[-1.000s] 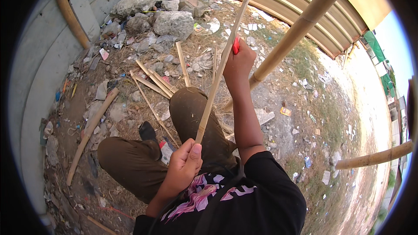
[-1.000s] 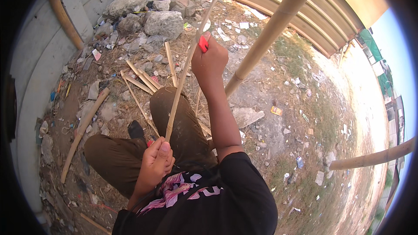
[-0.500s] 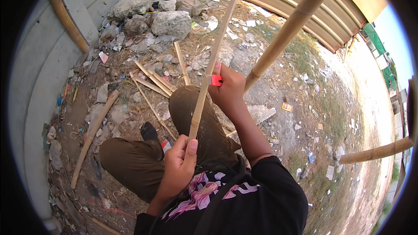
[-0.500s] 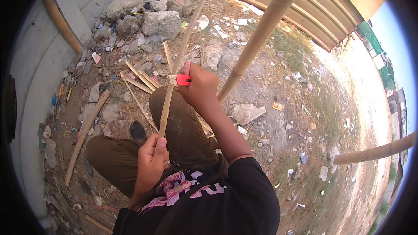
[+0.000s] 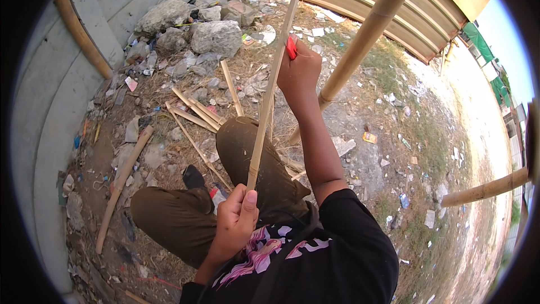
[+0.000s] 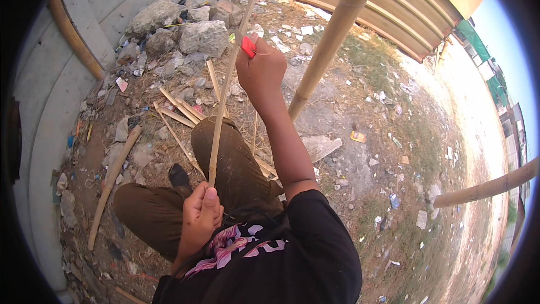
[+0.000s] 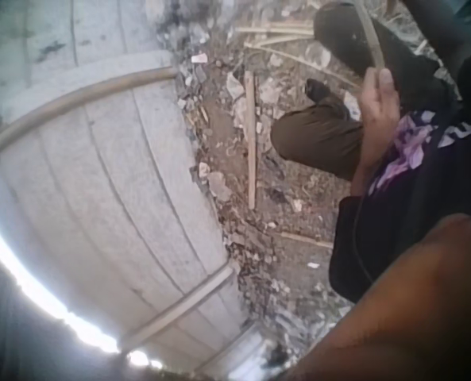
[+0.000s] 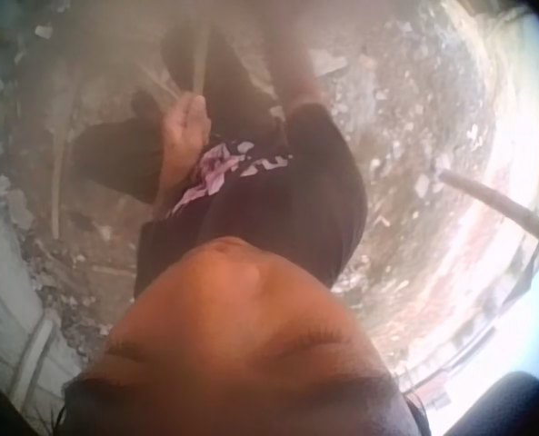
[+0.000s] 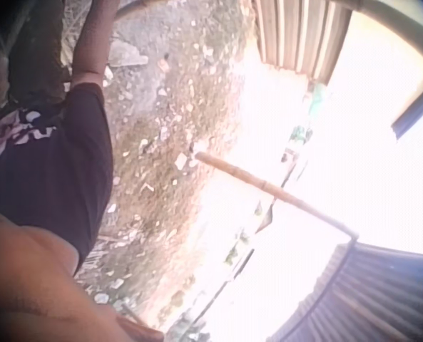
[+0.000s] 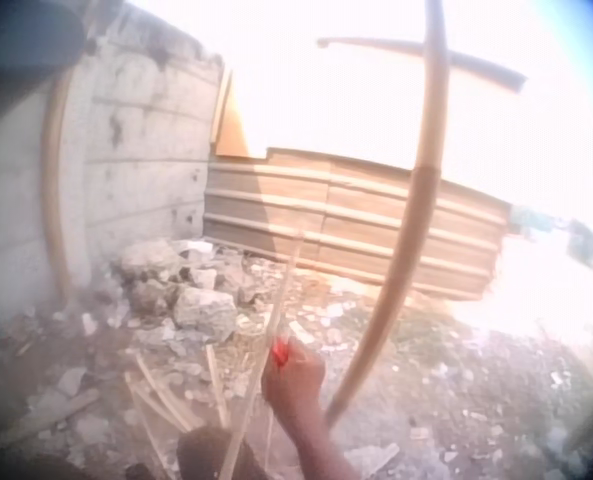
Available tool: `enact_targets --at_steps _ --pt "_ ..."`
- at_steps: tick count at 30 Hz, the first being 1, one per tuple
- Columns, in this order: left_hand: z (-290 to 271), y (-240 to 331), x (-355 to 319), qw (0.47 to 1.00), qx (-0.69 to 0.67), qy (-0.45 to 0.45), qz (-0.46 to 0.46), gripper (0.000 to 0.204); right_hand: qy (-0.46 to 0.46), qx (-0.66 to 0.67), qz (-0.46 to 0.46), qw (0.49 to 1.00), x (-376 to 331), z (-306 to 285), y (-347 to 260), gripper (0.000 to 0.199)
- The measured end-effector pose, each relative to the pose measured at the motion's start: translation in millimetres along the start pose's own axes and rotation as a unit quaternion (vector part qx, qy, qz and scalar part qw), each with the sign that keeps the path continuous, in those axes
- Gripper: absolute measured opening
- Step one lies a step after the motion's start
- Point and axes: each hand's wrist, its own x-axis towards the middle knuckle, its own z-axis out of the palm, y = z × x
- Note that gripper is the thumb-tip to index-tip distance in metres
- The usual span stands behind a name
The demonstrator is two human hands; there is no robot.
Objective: The person sits on the ground and uses a red utility knife to shave and smooth a thin bamboo stick. They hold the stick with their left hand and scrape along its length with the knife in their right hand, occasionally rotating the stick to work on different sides.
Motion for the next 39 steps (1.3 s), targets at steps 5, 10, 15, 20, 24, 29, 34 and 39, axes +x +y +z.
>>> enact_targets --at_steps 5,10,15,20,24,29,34,39 --pt "3.2 -2.2 1.3 1.000 -0.012 -0.018 0.006 0.033 0.000 0.006 0.051 0.999 42.1 -0.8 17.6 0.034" --pt "-1.2 -2.7 3.3 0.999 -0.035 -0.020 0.001 0.031 -0.036 0.043 -0.012 0.998 -3.9 -17.6 2.5 0.034" --pt "-4.1 -1.5 2.4 1.000 0.016 -0.002 -0.001 0.031 -0.081 0.066 -0.070 0.992 -83.5 -25.3 -12.6 0.034" --pt "2.0 -13.6 1.8 0.996 0.077 -0.010 0.034 0.032 -0.074 0.057 -0.028 0.995 -96.3 -27.3 -17.2 0.033" --pt "9.5 -5.3 -2.8 0.976 0.210 0.039 0.050 0.034 -0.063 0.012 -0.050 0.997 -80.8 -25.3 -8.3 0.035" --pt "12.1 1.1 -5.6 0.948 0.293 0.081 0.095 0.030 -0.080 -0.078 -0.111 0.988 -65.5 -20.4 -14.6 0.034" --pt "11.1 5.2 -8.5 0.927 0.336 0.097 0.136 0.027 -0.069 -0.059 -0.157 0.983 -55.6 -22.1 -24.5 0.037" --pt "8.9 9.5 -11.7 0.933 0.330 0.094 0.112 0.026 -0.067 -0.088 -0.173 0.979 -44.2 -14.4 -25.2 0.035"
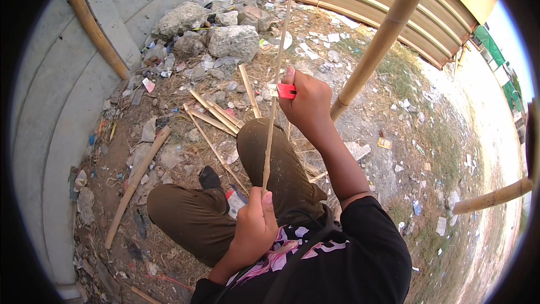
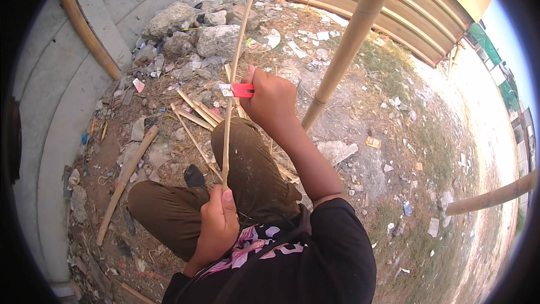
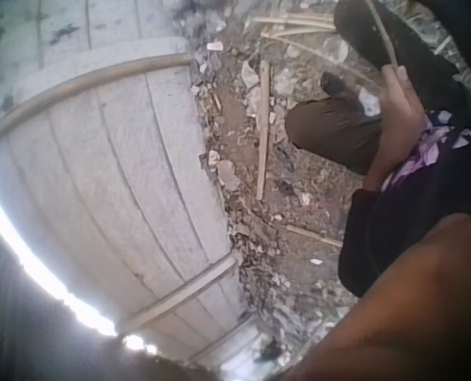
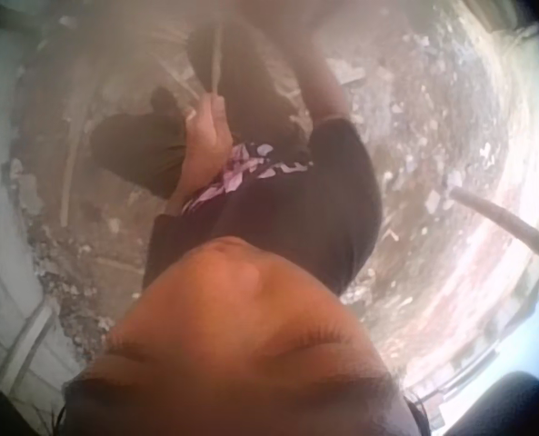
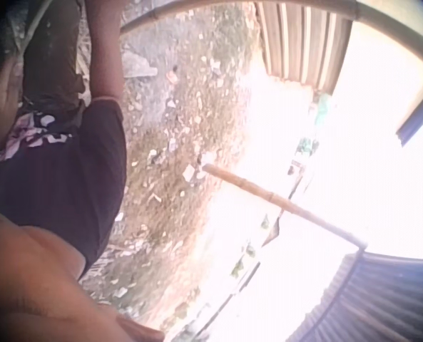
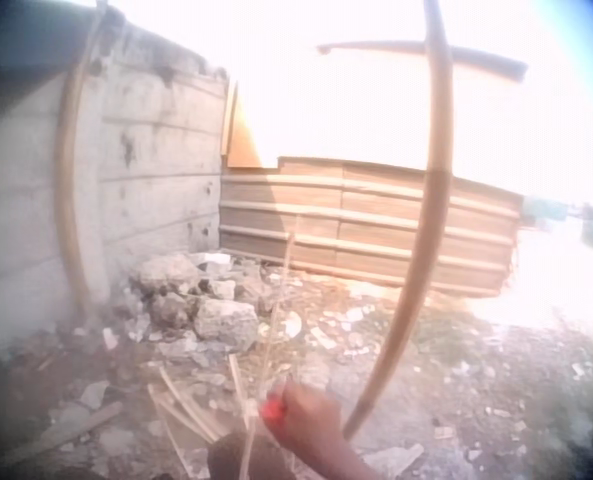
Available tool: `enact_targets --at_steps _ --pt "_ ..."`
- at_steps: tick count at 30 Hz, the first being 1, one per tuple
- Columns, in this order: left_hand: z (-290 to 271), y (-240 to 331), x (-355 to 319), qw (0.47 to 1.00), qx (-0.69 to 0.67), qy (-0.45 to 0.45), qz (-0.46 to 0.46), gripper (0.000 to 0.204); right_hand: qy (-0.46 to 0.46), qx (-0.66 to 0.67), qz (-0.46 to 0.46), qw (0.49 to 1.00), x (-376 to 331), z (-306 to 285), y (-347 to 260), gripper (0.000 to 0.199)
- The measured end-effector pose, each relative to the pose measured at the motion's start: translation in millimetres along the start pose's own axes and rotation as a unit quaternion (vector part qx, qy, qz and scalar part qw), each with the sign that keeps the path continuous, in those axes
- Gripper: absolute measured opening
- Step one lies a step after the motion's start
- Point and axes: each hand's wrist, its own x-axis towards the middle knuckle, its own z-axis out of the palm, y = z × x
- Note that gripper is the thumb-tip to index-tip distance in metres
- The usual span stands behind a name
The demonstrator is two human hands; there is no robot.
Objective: The person sits on the ground and uses a red utility knife to shave and smooth a thin bamboo stick. They hold the stick with their left hand and scrape along its length with the knife in their right hand, occasionally rotating the stick to work on different sides.
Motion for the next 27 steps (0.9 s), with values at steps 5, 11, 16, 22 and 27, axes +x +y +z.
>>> enact_targets --at_steps 5,11,16,22,27 --pt "2.0 -0.9 1.5 1.000 -0.017 -0.005 0.016 0.027 0.021 0.011 0.000 1.000 10.4 0.7 4.6 0.035" --pt "1.7 -3.3 1.0 0.999 -0.041 -0.013 -0.003 0.029 0.026 0.011 0.021 0.999 25.5 9.6 6.1 0.035" --pt "6.7 -5.6 0.6 0.999 -0.042 -0.012 0.018 0.029 0.035 0.010 0.023 0.999 47.3 10.2 23.7 0.033" --pt "1.4 -4.3 0.4 0.999 -0.036 -0.007 0.012 0.030 0.013 0.006 0.037 0.999 67.4 15.1 22.7 0.032" --pt "2.4 -2.2 0.4 0.999 -0.031 -0.020 0.000 0.030 0.026 -0.029 0.069 0.997 79.2 26.0 39.4 0.037"
